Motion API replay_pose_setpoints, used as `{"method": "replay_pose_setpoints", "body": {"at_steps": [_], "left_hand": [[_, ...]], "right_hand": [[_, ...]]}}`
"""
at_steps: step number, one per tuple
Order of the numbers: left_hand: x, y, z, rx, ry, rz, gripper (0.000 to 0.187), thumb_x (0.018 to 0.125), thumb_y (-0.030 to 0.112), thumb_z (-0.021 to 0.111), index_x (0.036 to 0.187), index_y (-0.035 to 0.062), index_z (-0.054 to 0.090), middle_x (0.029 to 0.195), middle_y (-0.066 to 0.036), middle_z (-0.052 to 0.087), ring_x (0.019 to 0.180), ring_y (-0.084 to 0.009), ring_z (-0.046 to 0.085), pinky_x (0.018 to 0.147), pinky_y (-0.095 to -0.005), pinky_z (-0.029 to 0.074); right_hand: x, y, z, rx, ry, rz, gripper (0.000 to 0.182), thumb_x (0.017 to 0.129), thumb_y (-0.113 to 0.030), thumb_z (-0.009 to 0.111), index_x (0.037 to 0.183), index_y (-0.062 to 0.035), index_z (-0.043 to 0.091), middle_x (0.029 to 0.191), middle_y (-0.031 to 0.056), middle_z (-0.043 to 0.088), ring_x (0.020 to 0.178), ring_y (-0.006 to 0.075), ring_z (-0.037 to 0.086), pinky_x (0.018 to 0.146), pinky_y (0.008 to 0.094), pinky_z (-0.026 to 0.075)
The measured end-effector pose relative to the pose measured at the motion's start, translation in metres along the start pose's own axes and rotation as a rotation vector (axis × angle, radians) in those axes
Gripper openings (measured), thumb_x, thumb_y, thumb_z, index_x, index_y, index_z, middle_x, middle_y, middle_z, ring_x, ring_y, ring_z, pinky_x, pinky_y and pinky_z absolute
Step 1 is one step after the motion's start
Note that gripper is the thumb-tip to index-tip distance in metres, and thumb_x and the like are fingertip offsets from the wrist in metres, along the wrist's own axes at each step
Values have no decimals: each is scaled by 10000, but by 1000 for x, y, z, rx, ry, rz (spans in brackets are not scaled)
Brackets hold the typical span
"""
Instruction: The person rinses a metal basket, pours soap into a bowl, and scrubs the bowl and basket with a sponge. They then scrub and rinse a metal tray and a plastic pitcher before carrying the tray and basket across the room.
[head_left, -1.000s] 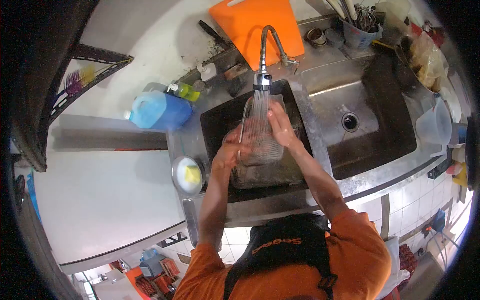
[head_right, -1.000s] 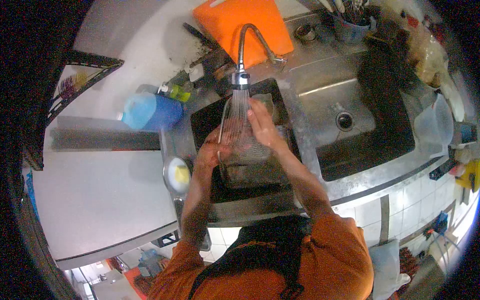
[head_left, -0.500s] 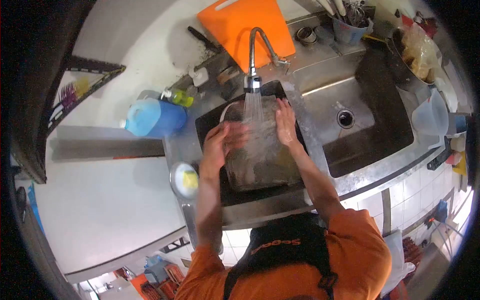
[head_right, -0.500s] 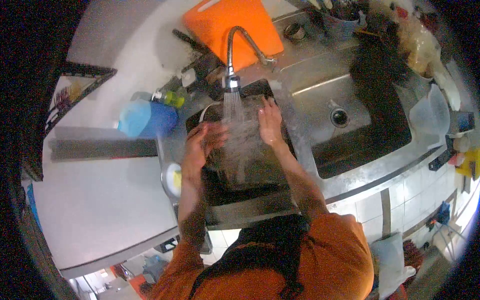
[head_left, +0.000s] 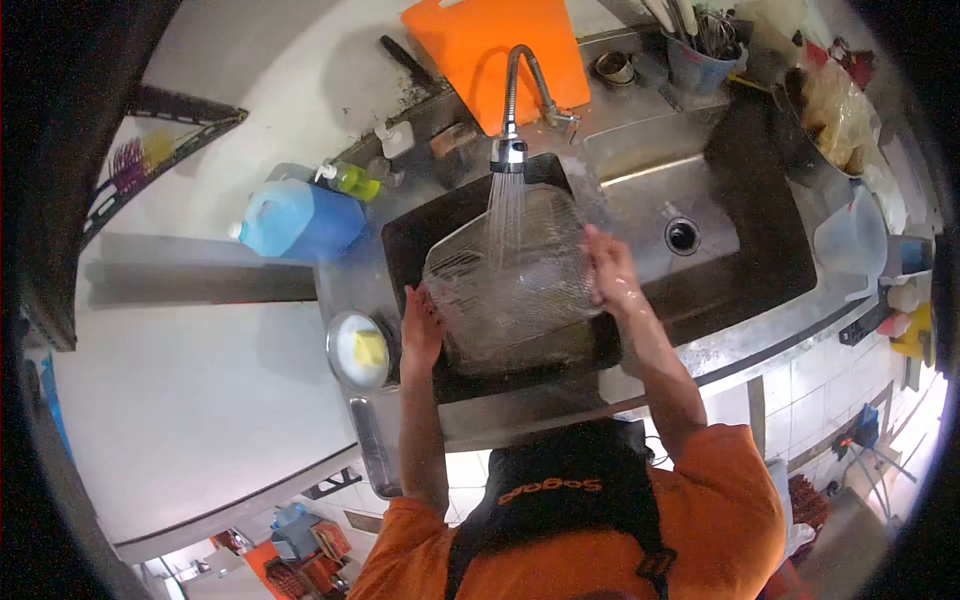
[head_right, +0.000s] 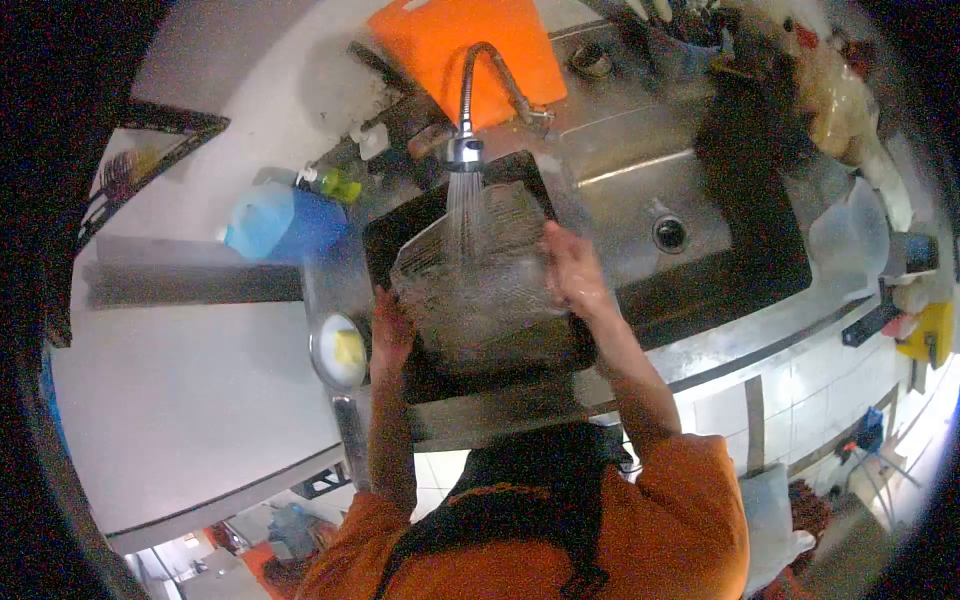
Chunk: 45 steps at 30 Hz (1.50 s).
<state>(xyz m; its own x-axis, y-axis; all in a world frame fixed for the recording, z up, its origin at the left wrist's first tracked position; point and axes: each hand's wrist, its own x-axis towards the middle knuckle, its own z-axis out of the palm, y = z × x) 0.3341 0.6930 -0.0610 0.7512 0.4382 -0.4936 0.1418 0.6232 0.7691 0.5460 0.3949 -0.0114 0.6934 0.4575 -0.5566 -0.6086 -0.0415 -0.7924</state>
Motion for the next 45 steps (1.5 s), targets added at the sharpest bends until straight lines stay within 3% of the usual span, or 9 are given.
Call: {"method": "replay_pose_setpoints", "body": {"at_steps": [5, 13, 17, 24, 32, 36, 39, 41, 45], "left_hand": [[-13, -13, -5, 33, 25, 49, 658, 966, 537, 493, 1424, 72, 412, 1415, -111, 459, 1306, -275, 430, 1040, -415, 358], [24, -53, 42, -3, -1, -229, 604, 963, 443, 551, 1417, 66, 421, 1425, -148, 469, 1277, -322, 479, 1021, -461, 422], [-5, -11, 75, -227, -277, 22, 612, 928, 343, 610, 1425, 51, 402, 1450, -168, 442, 1316, -337, 447, 1066, -488, 420], [-39, 51, 147, -154, -565, 63, 527, 916, 155, 617, 1387, 11, 431, 1421, -185, 469, 1309, -360, 460, 1035, -492, 464], [-7, 23, 152, -73, -264, 2, 502, 950, 273, 593, 1345, -13, 471, 1355, -170, 533, 1288, -301, 495, 954, -450, 527], [-28, 49, 148, -51, -233, 101, 543, 947, 346, 593, 1347, -1, 473, 1353, -174, 541, 1265, -333, 513, 908, -438, 547], [-58, 76, 132, -15, -118, 218, 531, 940, 356, 600, 1327, 9, 492, 1328, -192, 556, 1211, -327, 557, 850, -404, 559], [-88, 101, 128, 64, 41, 343, 505, 932, 337, 614, 1298, 3, 514, 1248, -198, 604, 1101, -310, 626, 791, -383, 573], [-144, 118, 87, 174, 302, 572, 451, 897, 266, 665, 1226, -15, 538, 1078, -185, 671, 912, -270, 697, 721, -356, 590]], "right_hand": [[14, 30, -103, -769, 627, -498, 558, 1024, -417, 420, 802, 53, 622, 643, 225, 582, 584, 305, 547, 612, 431, 452], [23, 44, -69, 56, 309, -235, 485, 986, -470, 520, 785, -38, 610, 713, -6, 592, 581, 122, 492, 525, 339, 403], [50, 65, -56, 220, 66, -57, 608, 956, -529, 531, 1158, 39, 611, 1098, 100, 652, 966, 187, 602, 847, 346, 499], [44, 54, 31, -229, 29, -465, 649, 999, -441, 454, 1438, 30, 373, 1489, 220, 383, 1411, 315, 319, 1164, 364, 218], [20, 30, 49, -904, -169, -1273, 576, 967, -248, 443, 1457, 27, 315, 1527, 285, 241, 1418, 445, 234, 1167, 498, 181], [35, 40, 51, -651, 7, -1131, 538, 1022, -366, 326, 1417, -10, 409, 1474, 238, 374, 1381, 414, 323, 1166, 486, 169], [88, 44, 30, -767, -148, -1143, 384, 964, -248, 497, 1259, -11, 564, 1289, 221, 564, 1274, 422, 446, 1084, 527, 313], [95, -10, 26, -849, -284, -674, 431, 964, -252, 528, 1325, -18, 505, 1374, 205, 502, 1309, 337, 431, 1115, 458, 299], [189, -15, 11, -969, 189, -1193, 550, 818, -45, 653, 1342, -41, 482, 1375, 205, 488, 1267, 370, 456, 1076, 474, 361]]}}
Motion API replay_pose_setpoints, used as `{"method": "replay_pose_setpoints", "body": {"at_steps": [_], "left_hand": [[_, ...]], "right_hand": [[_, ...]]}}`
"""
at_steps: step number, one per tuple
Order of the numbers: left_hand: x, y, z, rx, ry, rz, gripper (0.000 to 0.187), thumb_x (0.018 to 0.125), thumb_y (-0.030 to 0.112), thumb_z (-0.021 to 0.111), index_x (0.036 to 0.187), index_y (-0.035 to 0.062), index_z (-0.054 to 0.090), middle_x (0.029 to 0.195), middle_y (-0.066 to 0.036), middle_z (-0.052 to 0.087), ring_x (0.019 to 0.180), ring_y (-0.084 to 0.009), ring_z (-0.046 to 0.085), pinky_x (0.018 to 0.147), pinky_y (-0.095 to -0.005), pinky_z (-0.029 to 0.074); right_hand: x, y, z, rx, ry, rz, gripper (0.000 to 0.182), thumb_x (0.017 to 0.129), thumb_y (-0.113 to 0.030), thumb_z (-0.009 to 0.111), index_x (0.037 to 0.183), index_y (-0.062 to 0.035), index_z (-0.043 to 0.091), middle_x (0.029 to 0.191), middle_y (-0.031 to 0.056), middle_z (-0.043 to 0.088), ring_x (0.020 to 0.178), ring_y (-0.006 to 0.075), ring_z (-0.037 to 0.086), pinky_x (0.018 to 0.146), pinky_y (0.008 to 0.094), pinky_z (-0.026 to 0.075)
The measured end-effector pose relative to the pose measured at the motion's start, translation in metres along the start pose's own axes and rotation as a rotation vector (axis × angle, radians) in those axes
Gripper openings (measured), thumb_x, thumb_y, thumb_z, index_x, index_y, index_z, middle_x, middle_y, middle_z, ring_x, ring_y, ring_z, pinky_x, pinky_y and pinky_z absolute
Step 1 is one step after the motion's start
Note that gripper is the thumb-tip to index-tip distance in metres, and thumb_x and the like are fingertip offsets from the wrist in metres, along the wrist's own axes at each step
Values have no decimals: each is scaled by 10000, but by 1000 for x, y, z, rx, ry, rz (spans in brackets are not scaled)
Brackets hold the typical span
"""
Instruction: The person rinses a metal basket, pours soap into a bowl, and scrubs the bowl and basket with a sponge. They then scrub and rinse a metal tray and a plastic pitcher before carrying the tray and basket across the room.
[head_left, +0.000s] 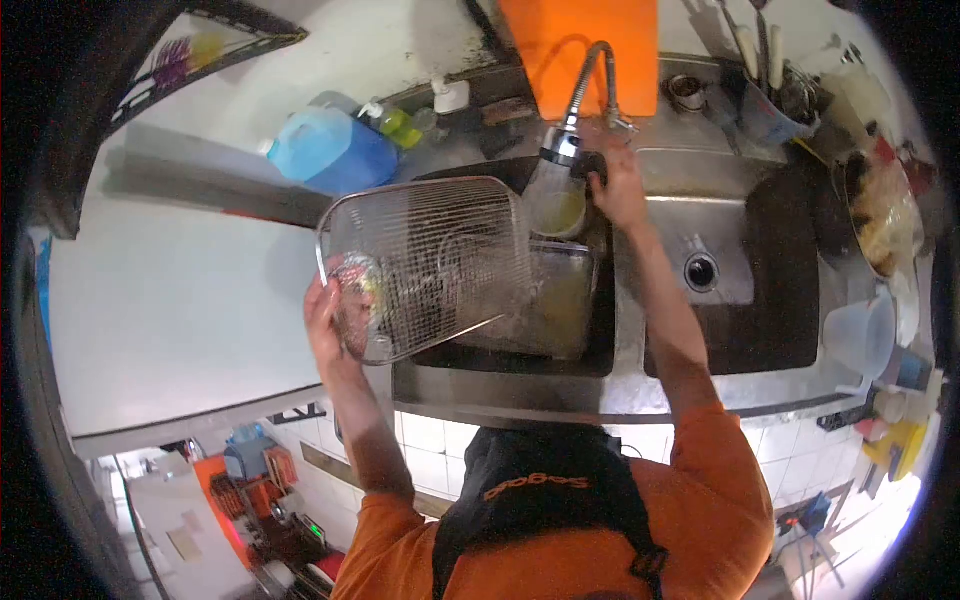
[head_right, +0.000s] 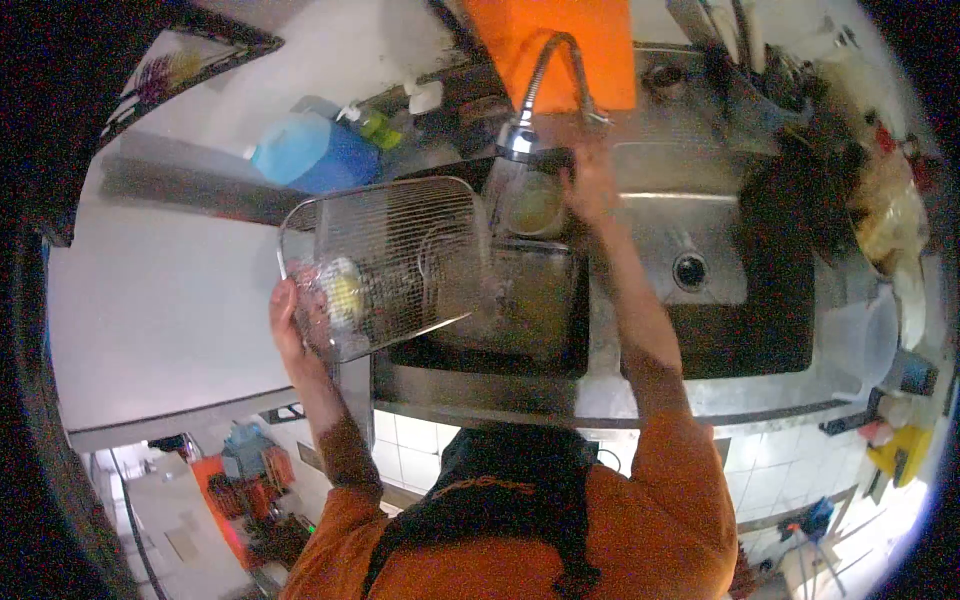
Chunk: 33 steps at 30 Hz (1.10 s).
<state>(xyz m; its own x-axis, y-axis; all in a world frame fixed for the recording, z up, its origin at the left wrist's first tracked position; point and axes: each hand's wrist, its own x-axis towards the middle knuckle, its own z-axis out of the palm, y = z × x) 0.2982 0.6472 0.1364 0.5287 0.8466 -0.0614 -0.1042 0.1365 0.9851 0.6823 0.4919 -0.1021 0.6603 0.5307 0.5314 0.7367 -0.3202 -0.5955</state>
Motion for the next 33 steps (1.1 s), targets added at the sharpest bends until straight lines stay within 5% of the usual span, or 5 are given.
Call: {"method": "replay_pose_setpoints", "body": {"at_steps": [8, 15, 20, 26, 33], "left_hand": [[-78, 19, -44, 482, -190, -71, 135, 843, -60, 639, 971, -26, 615, 973, -107, 680, 912, -191, 663, 808, -330, 565], [-169, 42, -74, 478, -456, 148, 86, 774, -43, 629, 752, 39, 621, 785, -88, 692, 804, -255, 653, 854, -456, 420], [-201, 27, -65, 465, -412, 183, 153, 819, -33, 668, 946, 35, 617, 851, -77, 676, 827, -273, 629, 930, -451, 384], [-197, -5, -51, 602, -633, 152, 314, 848, 193, 533, 1115, 61, 631, 1088, -157, 648, 1190, -384, 510, 1118, -625, 178], [-202, 5, -63, 1156, -433, 362, 321, 887, 216, 546, 1172, 109, 648, 1408, -76, 509, 1434, -355, 274, 1141, -669, 22]], "right_hand": [[36, 92, 40, -134, -385, -4, 402, 897, -106, 520, 1277, 19, 486, 1329, 257, 484, 1238, 434, 454, 1034, 485, 388], [59, 192, 45, -933, -202, -853, 441, 958, -196, 502, 1344, 13, 462, 1324, 218, 529, 1257, 354, 474, 1077, 473, 369], [11, 66, 18, -490, 5, -468, 452, 981, -250, 485, 1348, 12, 459, 1304, 167, 556, 1154, 231, 564, 946, 404, 486], [-93, -164, -38, 1513, -1412, 1461, 736, 929, -585, 434, 1376, -2, 446, 1394, 269, 453, 1111, 444, 555, 884, 579, 476], [-102, -161, -25, 1569, -1692, 847, 811, 848, -523, 528, 1462, -32, 333, 1426, 254, 410, 1092, 445, 567, 838, 648, 493]]}}
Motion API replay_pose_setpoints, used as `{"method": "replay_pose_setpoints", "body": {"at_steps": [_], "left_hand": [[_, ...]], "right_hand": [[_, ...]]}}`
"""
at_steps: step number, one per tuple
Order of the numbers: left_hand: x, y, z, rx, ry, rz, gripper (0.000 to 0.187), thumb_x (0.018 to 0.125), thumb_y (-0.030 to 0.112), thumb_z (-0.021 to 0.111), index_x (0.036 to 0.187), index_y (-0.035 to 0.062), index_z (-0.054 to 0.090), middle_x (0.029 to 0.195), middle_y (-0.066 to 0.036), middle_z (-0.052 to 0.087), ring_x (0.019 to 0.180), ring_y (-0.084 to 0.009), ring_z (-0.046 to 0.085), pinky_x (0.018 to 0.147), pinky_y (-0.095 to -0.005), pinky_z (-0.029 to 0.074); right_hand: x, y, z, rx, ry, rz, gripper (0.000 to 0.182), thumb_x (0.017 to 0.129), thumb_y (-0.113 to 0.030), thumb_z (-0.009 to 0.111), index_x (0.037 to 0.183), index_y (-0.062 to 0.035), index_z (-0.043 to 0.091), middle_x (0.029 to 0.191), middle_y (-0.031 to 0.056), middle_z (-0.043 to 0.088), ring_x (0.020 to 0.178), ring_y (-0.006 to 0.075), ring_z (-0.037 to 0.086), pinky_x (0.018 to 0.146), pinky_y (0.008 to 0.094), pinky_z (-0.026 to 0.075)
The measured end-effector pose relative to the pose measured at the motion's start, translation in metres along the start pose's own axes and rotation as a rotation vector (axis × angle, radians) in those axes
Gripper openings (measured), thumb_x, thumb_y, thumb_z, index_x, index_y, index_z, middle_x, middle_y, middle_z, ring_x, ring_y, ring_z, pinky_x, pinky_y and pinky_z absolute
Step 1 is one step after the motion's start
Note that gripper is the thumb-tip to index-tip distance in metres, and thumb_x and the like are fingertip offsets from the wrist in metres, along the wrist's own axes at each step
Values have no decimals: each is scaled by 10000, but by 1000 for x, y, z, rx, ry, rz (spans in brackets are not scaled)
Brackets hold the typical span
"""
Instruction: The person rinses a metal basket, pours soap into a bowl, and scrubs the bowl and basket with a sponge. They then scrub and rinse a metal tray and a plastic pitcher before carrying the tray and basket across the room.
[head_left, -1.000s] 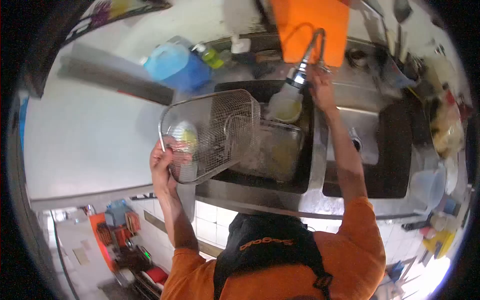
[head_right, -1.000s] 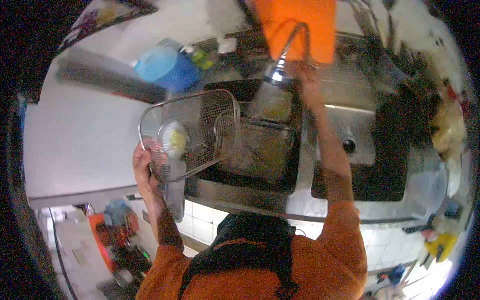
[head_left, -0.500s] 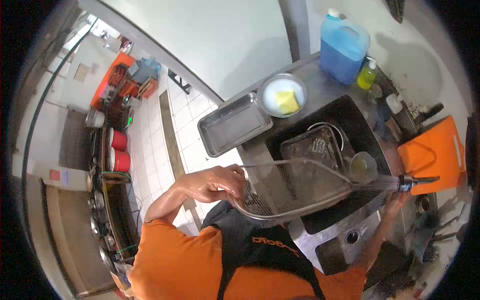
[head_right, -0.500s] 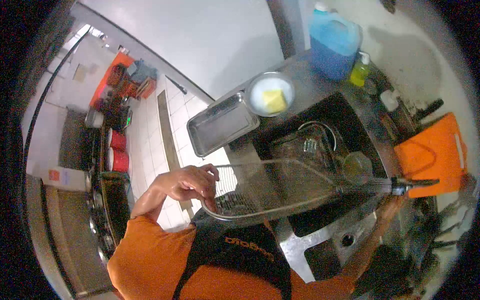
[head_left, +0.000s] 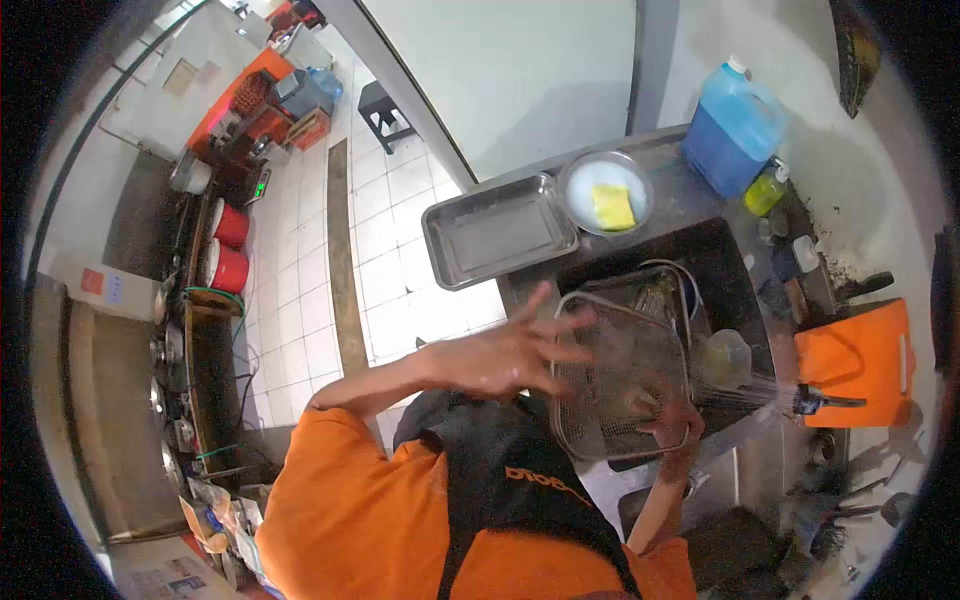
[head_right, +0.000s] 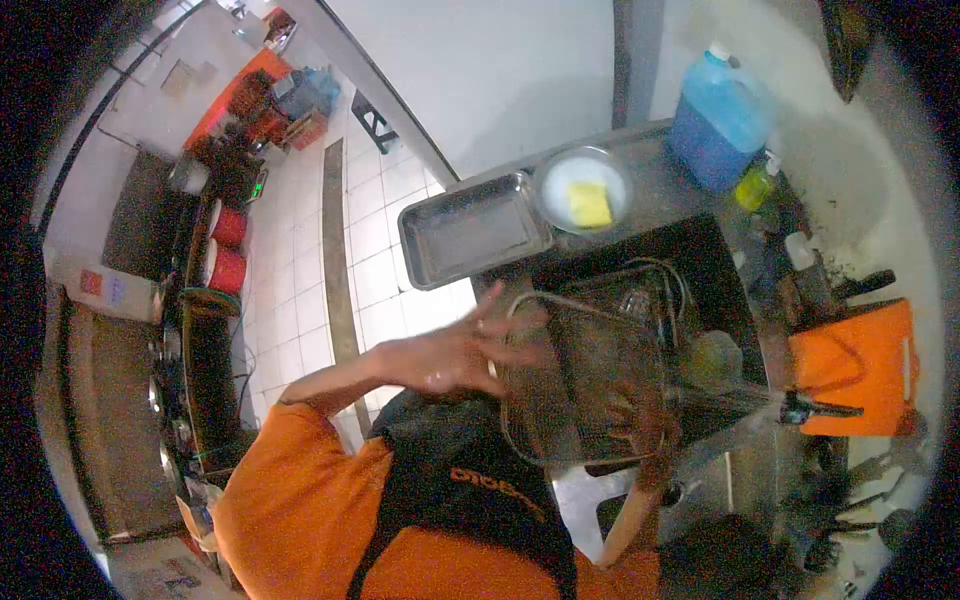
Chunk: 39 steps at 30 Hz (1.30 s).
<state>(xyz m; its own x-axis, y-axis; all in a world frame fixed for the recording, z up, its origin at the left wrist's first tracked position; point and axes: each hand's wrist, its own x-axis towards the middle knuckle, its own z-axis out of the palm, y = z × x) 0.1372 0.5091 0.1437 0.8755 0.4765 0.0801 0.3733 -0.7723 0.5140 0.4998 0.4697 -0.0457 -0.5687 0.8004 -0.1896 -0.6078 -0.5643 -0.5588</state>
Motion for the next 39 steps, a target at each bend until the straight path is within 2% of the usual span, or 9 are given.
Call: {"method": "replay_pose_setpoints", "body": {"at_steps": [3, 5, 7, 9, 17, 23, 29, 37, 39], "left_hand": [[-47, -49, 31, -317, 572, -461, 685, 718, 179, 840, 1329, 96, 544, 1503, -155, 384, 1437, -350, 250, 1181, -472, 165], [-88, -120, 47, 141, 966, -958, 910, 727, 332, 824, 1420, -40, 365, 1487, -277, 330, 1372, -384, 331, 1137, -485, 246], [-144, -231, 112, 374, 1396, -1508, 744, 736, 329, 780, 1256, -119, 494, 1248, -317, 532, 1146, -380, 540, 969, -462, 443], [-167, -235, 115, -397, 1239, -1616, 579, 722, 251, 731, 1130, -121, 558, 1024, -256, 595, 910, -326, 594, 779, -421, 492], [-167, -123, 76, -348, 1489, -1291, 274, 715, 71, 570, 954, -55, 622, 732, -48, 593, 611, -160, 534, 511, -344, 418], [-143, -38, 45, 181, 1415, -785, 562, 792, 29, 565, 1330, -82, 445, 1248, -174, 534, 1084, -274, 546, 914, -369, 465], [-66, 2, 25, 422, 1369, -692, 372, 812, 19, 632, 1162, -95, 575, 1065, -170, 651, 984, -254, 597, 921, -377, 460], [-13, 2, 36, 243, 944, -456, 331, 893, 238, 581, 1030, -63, 584, 1300, -256, 539, 1352, -419, 392, 1143, -564, 248], [-15, -13, 43, -426, 1087, -409, 264, 862, 161, 606, 1029, -42, 595, 1267, -253, 553, 1360, -419, 383, 1161, -561, 201]], "right_hand": [[-9, 2, 31, -256, 260, -117, 809, 823, -463, 582, 1459, -28, 335, 1423, 231, 418, 1089, 412, 577, 847, 594, 533], [-6, 19, 10, -184, 288, -71, 822, 818, -444, 630, 1462, -31, 330, 1405, 221, 440, 1100, 399, 577, 870, 595, 528], [5, 45, -20, -105, 280, -52, 816, 827, -418, 658, 1466, -35, 324, 1376, 214, 469, 1108, 384, 580, 874, 588, 532], [13, 77, -48, -19, 191, -111, 789, 852, -385, 664, 1471, -41, 316, 1336, 211, 502, 1114, 369, 587, 860, 573, 545], [18, 46, -1, -42, 343, -115, 706, 919, -241, 643, 1494, -59, 276, 1190, 189, 603, 975, 290, 664, 772, 475, 597], [14, 0, -26, -344, 389, -516, 626, 941, -224, 620, 1469, -51, 332, 1142, 160, 627, 907, 258, 673, 729, 412, 588], [-43, -128, 88, -499, 865, -1007, 568, 957, -206, 606, 1442, -26, 372, 1138, 163, 634, 914, 259, 665, 718, 393, 580], [-76, -135, -6, -703, 1220, -1250, 505, 999, -154, 519, 1458, -31, 349, 1169, 165, 618, 953, 247, 654, 752, 400, 588], [-77, -134, 0, -667, 1224, -1218, 494, 1008, -144, 494, 1464, -40, 334, 1198, 169, 597, 978, 256, 647, 783, 417, 589]]}}
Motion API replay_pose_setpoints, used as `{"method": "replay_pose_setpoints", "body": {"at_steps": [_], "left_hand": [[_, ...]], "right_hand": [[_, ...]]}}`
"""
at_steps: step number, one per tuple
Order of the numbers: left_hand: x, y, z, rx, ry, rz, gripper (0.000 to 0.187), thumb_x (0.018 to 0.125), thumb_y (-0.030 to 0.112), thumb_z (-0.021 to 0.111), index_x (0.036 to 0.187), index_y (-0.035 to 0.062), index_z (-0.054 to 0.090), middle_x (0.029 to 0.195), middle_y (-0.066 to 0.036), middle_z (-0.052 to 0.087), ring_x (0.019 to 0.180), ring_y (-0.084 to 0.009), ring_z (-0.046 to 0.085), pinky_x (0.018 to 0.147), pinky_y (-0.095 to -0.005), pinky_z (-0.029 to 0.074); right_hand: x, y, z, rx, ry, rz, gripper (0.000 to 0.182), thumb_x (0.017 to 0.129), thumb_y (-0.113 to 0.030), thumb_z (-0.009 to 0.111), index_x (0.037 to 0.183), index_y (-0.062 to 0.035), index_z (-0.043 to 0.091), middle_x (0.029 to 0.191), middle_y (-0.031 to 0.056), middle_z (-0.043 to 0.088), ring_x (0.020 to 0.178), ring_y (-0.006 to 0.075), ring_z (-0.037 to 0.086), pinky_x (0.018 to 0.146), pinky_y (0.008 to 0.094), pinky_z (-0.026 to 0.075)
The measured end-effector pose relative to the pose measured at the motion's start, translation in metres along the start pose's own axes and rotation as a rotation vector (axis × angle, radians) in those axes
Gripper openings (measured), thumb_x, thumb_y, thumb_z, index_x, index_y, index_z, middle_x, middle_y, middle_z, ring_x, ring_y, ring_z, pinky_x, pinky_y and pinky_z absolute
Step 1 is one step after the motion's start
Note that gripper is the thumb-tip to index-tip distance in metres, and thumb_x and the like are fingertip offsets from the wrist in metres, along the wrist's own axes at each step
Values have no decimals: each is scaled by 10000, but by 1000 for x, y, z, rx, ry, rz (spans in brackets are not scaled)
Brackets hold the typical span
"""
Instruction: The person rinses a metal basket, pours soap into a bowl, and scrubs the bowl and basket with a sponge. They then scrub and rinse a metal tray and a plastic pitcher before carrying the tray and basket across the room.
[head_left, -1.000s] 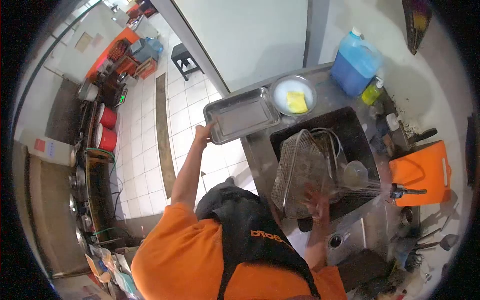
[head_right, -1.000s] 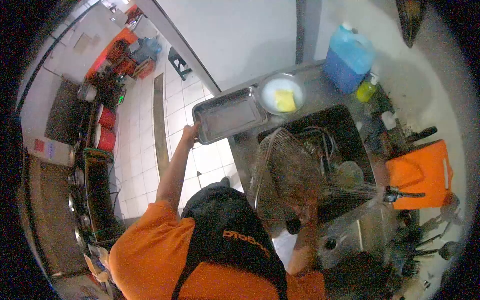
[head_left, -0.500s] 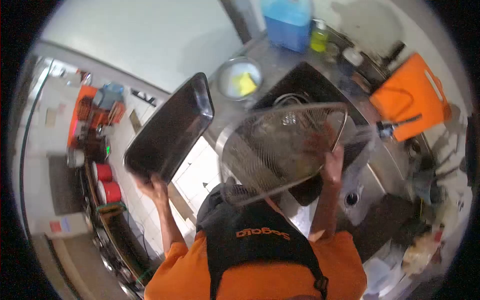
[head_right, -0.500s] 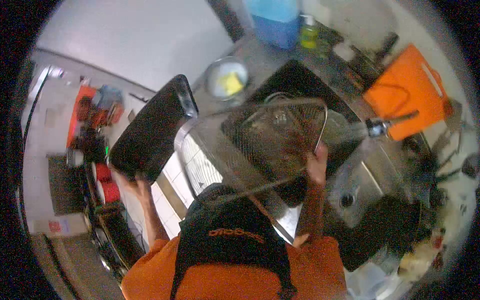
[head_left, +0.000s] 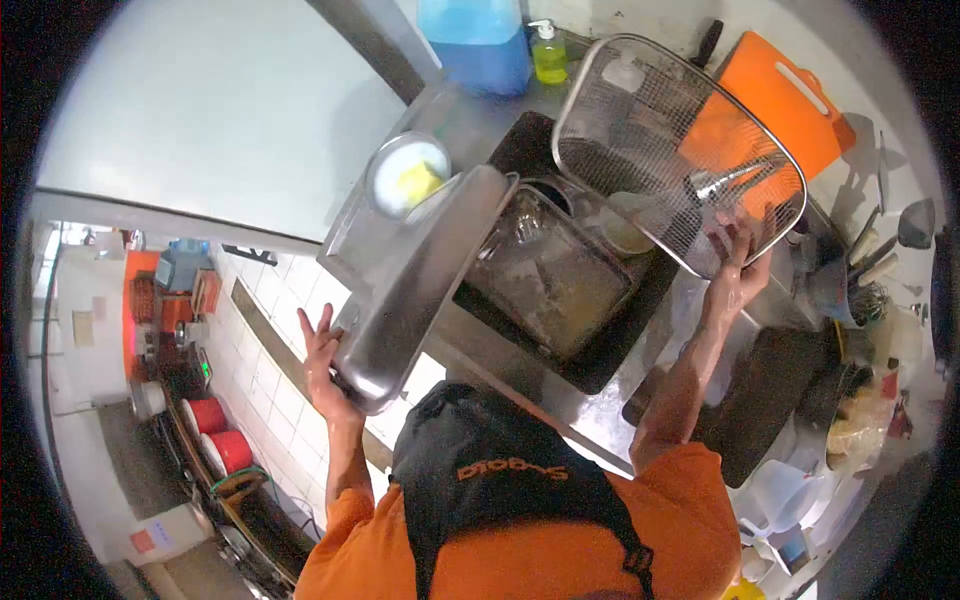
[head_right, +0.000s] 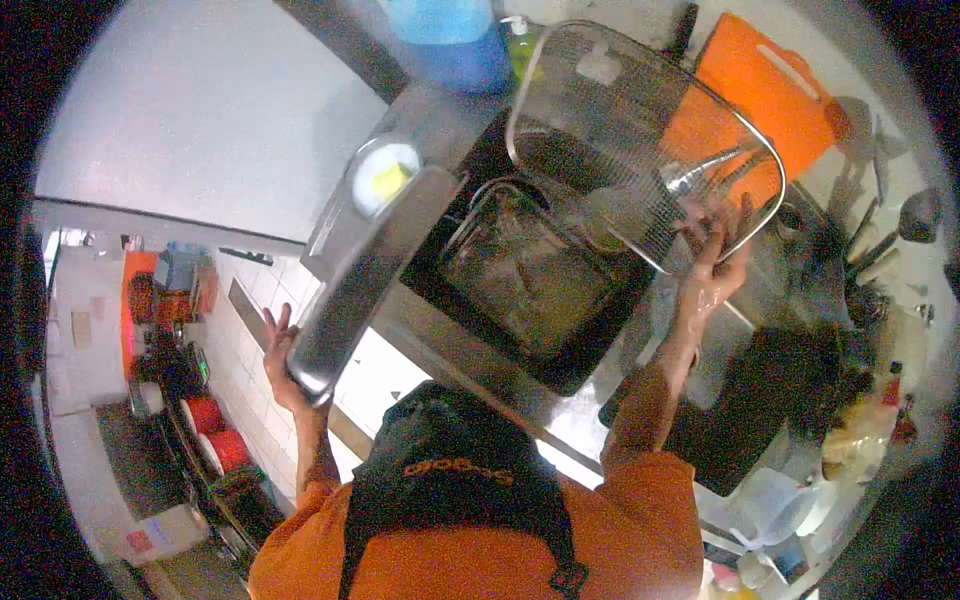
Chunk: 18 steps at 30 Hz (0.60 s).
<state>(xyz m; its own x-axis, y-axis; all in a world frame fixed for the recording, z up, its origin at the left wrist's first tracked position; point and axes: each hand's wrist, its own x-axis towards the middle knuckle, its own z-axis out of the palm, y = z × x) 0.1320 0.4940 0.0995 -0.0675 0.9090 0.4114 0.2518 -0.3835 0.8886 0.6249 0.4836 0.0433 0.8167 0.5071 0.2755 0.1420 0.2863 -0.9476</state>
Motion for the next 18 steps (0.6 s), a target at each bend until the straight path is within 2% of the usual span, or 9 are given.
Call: {"method": "replay_pose_setpoints", "body": {"at_steps": [2, 3, 5, 6, 9, 12, 13, 15, 18], "left_hand": [[7, -9, -1, 188, -19, 114, 299, 820, 105, 624, 1072, -49, 575, 1206, -260, 562, 1328, -418, 425, 1085, -541, 334], [11, -6, 13, 296, 3, 317, 328, 818, 95, 619, 1105, -53, 562, 1192, -259, 562, 1308, -418, 447, 1063, -526, 365], [7, -22, 3, 783, 103, 476, 496, 823, 98, 613, 1275, -52, 473, 1180, -239, 560, 1161, -401, 559, 960, -459, 457], [11, -23, 2, 831, 48, 299, 569, 820, 44, 591, 1354, -43, 413, 1216, -207, 557, 1067, -357, 592, 951, -417, 449], [23, -16, 33, 51, 215, -180, 524, 835, -31, 526, 1347, -53, 419, 1171, -135, 571, 940, -199, 574, 836, -340, 486], [27, -33, 28, -65, 147, -584, 460, 951, 220, 620, 1279, -60, 460, 1058, -104, 606, 848, -168, 571, 754, -310, 486], [28, -24, 36, -70, 149, -633, 533, 956, 371, 621, 1233, -63, 483, 1029, -110, 615, 850, -166, 574, 744, -309, 484], [23, -11, 47, -16, 107, -691, 575, 975, 441, 554, 1204, -82, 490, 1037, -139, 612, 890, -192, 585, 769, -323, 494], [3, -24, 39, 110, -12, -628, 675, 995, 550, 403, 1249, -72, 471, 1101, -182, 607, 962, -246, 608, 831, -358, 511]], "right_hand": [[-11, -10, 6, 52, 5, 37, 500, 1009, -146, 492, 1469, -48, 322, 1213, 174, 589, 991, 262, 644, 790, 420, 589], [-14, -6, 7, 91, 5, 11, 509, 1010, -155, 491, 1473, -50, 308, 1219, 183, 583, 997, 271, 642, 800, 426, 588], [-18, -4, 9, 155, 20, 3, 514, 1010, -161, 493, 1472, -46, 298, 1216, 187, 584, 998, 271, 642, 808, 432, 586], [-20, -4, 12, 195, 27, 0, 517, 1010, -164, 494, 1471, -45, 294, 1215, 189, 584, 999, 271, 642, 813, 435, 584], [-30, -6, 22, 263, -75, 111, 471, 1010, -166, 495, 1435, -17, 356, 1196, 192, 597, 989, 266, 644, 838, 426, 572], [-48, 37, 30, -83, -269, 88, 404, 999, -135, 507, 1372, 9, 450, 1184, 188, 619, 996, 256, 645, 860, 393, 552], [-63, 60, 34, -62, -333, 41, 380, 991, -117, 514, 1342, 23, 482, 1183, 178, 628, 999, 248, 646, 873, 378, 539], [-88, 76, 45, -6, -500, -2, 367, 968, -82, 532, 1315, 36, 516, 1186, 147, 644, 1024, 233, 642, 902, 357, 514], [-127, 89, 59, 187, -570, 461, 448, 901, -50, 576, 1343, -11, 510, 1262, 132, 610, 1135, 265, 585, 991, 385, 448]]}}
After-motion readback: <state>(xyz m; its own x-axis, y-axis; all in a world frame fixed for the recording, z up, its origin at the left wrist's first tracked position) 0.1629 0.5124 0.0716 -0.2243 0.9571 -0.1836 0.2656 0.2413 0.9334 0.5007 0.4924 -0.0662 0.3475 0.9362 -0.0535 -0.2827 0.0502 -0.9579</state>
